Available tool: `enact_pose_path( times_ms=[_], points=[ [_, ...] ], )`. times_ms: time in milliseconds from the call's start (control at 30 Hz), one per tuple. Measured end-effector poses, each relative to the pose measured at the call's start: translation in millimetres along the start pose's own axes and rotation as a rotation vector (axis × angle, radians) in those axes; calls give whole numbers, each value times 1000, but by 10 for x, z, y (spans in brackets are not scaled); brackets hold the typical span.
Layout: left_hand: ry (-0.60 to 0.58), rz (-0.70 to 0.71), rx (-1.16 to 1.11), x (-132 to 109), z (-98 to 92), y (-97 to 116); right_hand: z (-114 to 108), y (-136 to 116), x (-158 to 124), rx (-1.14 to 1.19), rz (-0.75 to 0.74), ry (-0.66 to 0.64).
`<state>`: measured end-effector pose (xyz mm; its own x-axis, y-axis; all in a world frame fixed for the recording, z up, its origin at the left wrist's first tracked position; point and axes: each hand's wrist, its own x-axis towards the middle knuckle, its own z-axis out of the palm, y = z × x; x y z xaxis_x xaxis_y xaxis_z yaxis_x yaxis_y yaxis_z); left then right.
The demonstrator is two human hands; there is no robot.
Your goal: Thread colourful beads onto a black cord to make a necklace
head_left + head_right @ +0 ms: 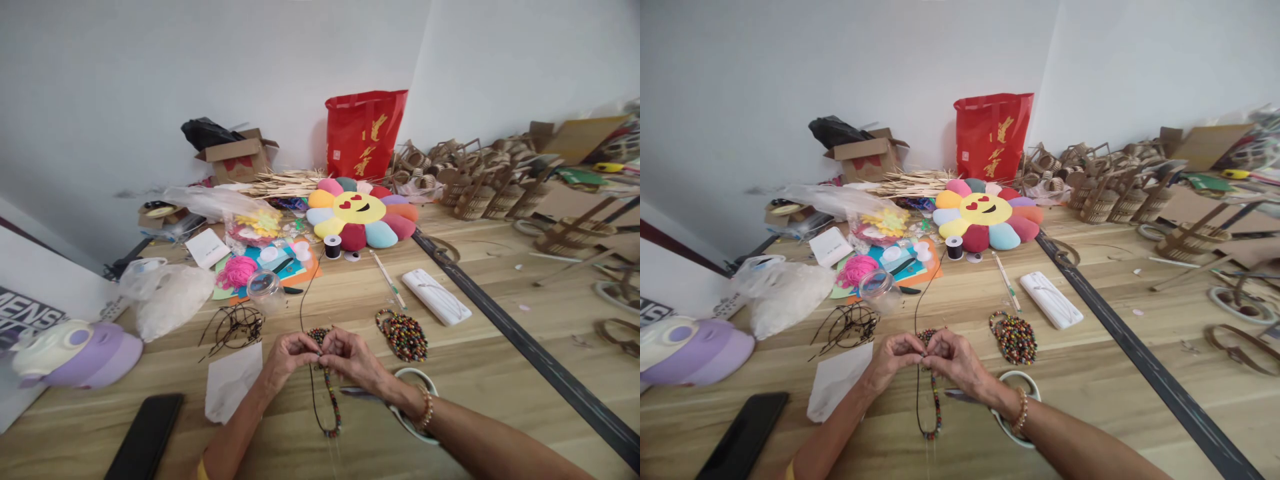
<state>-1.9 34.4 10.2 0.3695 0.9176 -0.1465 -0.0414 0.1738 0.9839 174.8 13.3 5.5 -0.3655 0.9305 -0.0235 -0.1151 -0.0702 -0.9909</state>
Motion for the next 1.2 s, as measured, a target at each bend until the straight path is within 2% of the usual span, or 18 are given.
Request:
enact_pose_path(
  times_ms=[100, 300, 433, 633, 800, 1000, 1200],
  points=[
    [-20, 5, -29, 3, 1, 1, -4, 5, 0, 5, 0, -5],
    [-55, 89, 22, -15, 35, 76, -25, -2, -10, -43, -136, 60],
    [-49, 123, 43, -32, 55, 107, -27, 9, -16, 7, -106, -5],
    [17, 127, -17, -22, 28, 48, -52, 73, -17, -72, -82, -51],
    [34, 126, -1, -13, 25, 18, -55, 116, -8, -21, -42, -24],
    [74, 99, 57, -24, 31, 8, -45, 51, -10, -49, -4, -4],
    [79, 67, 82, -25, 40, 23, -33, 18, -19, -21, -24, 21]
  ],
)
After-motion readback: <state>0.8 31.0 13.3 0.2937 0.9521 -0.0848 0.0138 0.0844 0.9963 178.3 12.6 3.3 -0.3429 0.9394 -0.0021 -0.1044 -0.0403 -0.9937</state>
